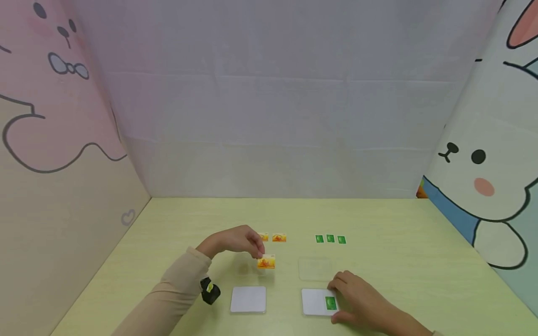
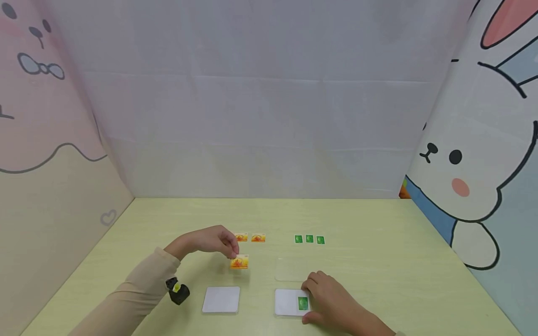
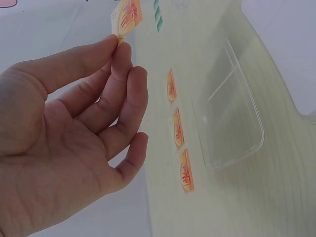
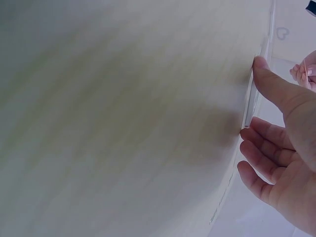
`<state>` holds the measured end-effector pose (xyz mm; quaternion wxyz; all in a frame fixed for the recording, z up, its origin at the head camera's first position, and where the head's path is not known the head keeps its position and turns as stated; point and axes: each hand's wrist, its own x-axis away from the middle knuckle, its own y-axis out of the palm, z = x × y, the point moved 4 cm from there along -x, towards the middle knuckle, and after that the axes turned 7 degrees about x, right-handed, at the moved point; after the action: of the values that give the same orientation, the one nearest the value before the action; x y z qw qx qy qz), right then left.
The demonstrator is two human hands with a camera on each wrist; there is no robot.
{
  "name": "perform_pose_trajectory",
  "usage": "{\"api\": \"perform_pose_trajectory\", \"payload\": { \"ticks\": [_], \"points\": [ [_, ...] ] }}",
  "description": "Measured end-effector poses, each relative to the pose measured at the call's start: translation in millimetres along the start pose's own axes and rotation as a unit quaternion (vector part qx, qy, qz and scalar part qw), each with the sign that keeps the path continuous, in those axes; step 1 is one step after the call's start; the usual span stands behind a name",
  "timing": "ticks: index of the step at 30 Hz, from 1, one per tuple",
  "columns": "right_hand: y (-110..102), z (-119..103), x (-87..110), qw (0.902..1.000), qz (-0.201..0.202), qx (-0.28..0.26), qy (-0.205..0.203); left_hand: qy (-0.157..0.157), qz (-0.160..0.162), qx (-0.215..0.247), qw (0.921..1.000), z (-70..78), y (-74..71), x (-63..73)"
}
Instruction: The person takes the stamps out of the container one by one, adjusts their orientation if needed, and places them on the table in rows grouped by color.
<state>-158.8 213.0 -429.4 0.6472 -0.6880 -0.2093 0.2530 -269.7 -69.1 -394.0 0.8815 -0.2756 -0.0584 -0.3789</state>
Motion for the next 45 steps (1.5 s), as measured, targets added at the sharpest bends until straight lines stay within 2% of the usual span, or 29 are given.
{"api": "perform_pose_trajectory", "payload": {
  "ticks": [7,15,27,37,45],
  "points": [
    [0,0,-0.9,1.0,-0.003,-0.001,0.0,-0.006,0.01,-0.003,0.9999,-1.3,-3.6,3.3],
    [0,1,-1.0,0.9997,0.02,0.002,-0.013,-0.012,0.018,-0.011,0.9997,-4.0,-9.1,4.3],
    [-1,1,-2.3,0.9999,-0.011,-0.002,0.003,-0.017,0.03,-0.005,0.9994,-5.2,-13.1,8.3],
    [0,1,-0.9,1.0,-0.001,0.0,0.0,-0.024,0.036,0.003,0.9991,-8.6,-16.6,11.1],
    [1,0,-0.6,0.9999,-0.012,-0.007,0.008,-0.026,0.042,0.011,0.9987,-13.6,-19.7,12.5]
  ]
}}
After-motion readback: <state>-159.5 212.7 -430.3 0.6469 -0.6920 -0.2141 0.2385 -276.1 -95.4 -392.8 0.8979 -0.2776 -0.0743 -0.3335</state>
